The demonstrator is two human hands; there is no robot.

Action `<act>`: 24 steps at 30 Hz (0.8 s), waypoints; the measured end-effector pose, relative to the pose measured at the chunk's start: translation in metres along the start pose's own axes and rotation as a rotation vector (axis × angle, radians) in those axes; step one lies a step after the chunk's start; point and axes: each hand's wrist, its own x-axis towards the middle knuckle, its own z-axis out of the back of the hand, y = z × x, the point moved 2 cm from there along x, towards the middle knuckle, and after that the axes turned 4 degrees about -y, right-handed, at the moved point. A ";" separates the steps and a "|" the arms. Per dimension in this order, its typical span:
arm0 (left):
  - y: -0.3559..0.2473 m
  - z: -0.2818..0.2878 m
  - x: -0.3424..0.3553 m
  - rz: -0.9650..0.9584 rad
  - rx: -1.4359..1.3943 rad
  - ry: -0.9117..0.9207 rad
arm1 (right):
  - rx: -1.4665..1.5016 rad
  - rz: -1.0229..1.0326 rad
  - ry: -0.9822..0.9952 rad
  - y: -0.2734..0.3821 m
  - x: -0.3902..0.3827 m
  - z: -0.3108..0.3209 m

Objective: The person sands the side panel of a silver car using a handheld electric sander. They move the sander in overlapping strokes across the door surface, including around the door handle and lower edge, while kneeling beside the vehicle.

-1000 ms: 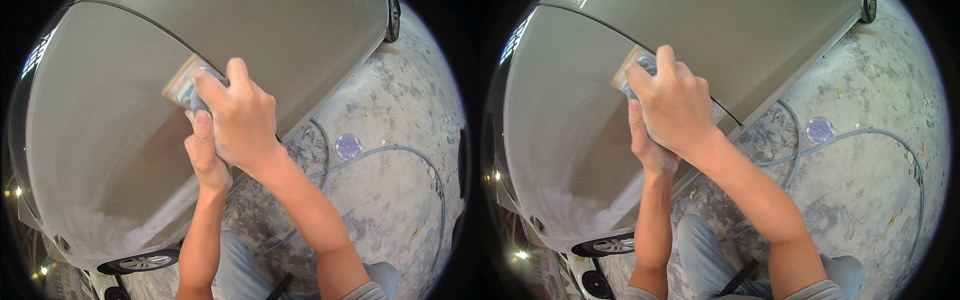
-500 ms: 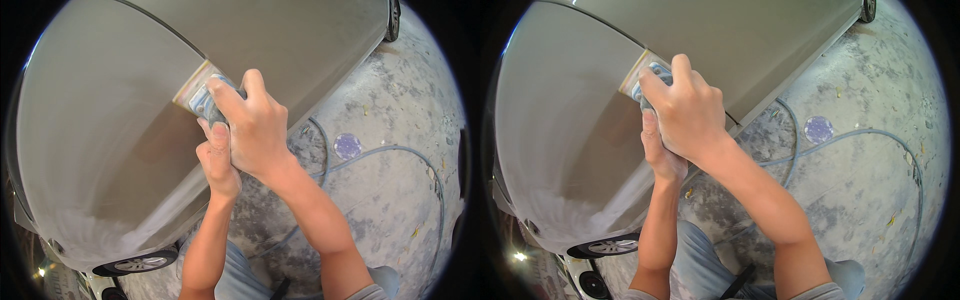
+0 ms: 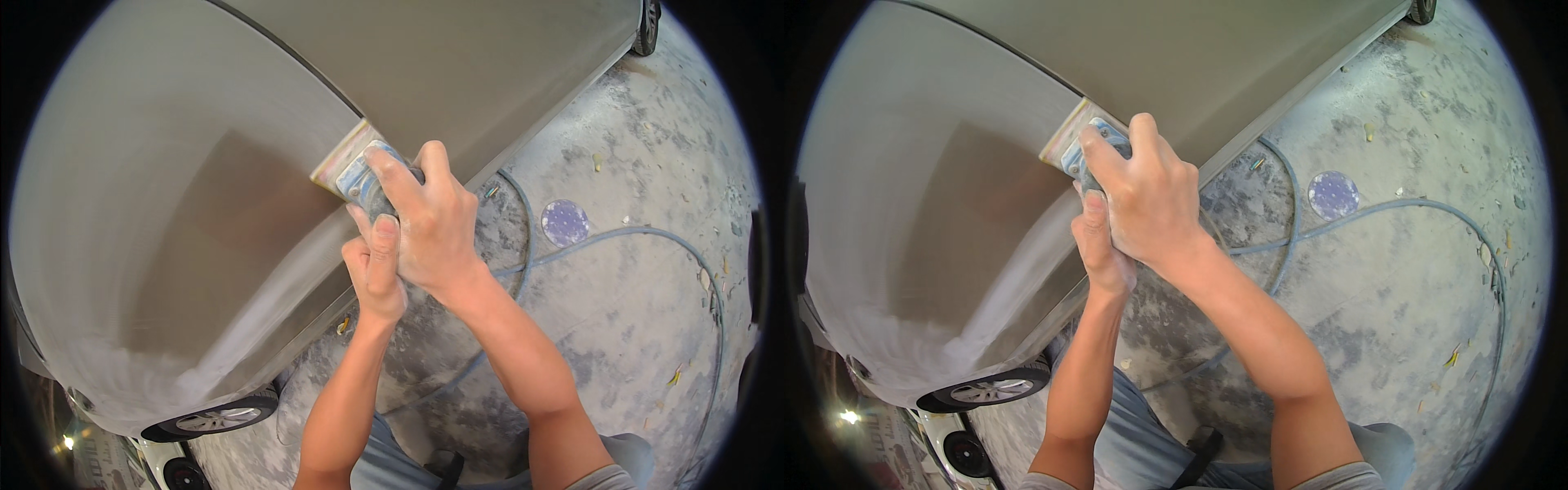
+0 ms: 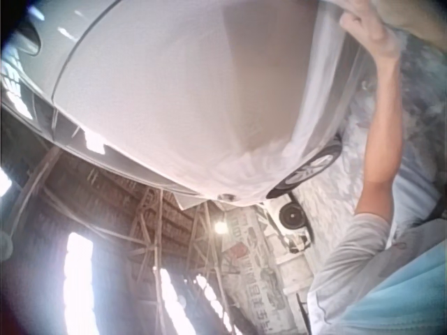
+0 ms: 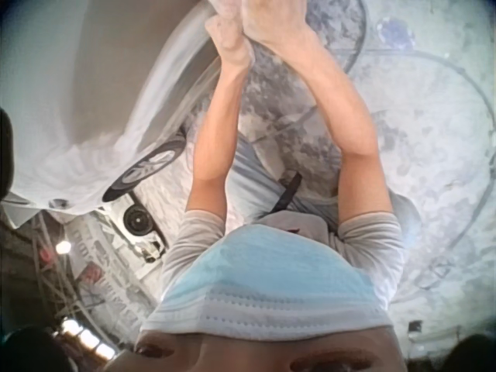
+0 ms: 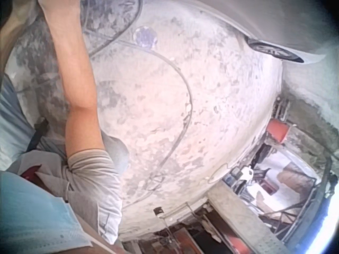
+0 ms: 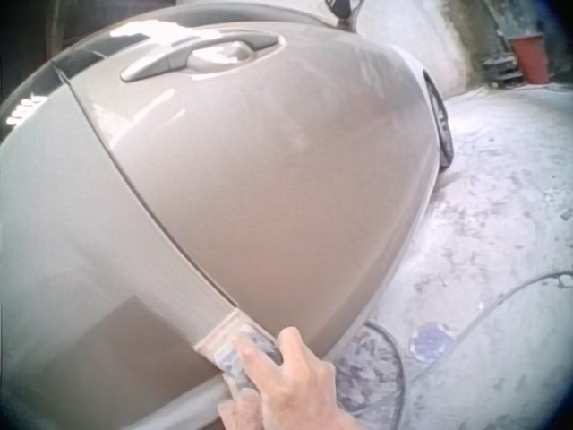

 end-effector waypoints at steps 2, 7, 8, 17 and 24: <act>0.009 0.003 -0.004 0.040 0.028 0.043 | -0.004 -0.012 0.022 -0.005 -0.008 0.001; 0.030 0.006 -0.016 0.072 -0.034 -0.037 | -0.003 -0.071 0.103 -0.013 -0.030 0.002; 0.034 0.005 -0.019 0.075 -0.038 -0.051 | -0.013 -0.079 0.108 -0.015 -0.034 0.002; 0.048 -0.006 -0.028 0.172 -0.051 -0.070 | -0.087 -0.112 0.123 -0.027 -0.048 0.006; 0.027 0.008 -0.011 0.136 0.008 0.028 | -0.011 -0.084 0.099 -0.014 -0.028 0.004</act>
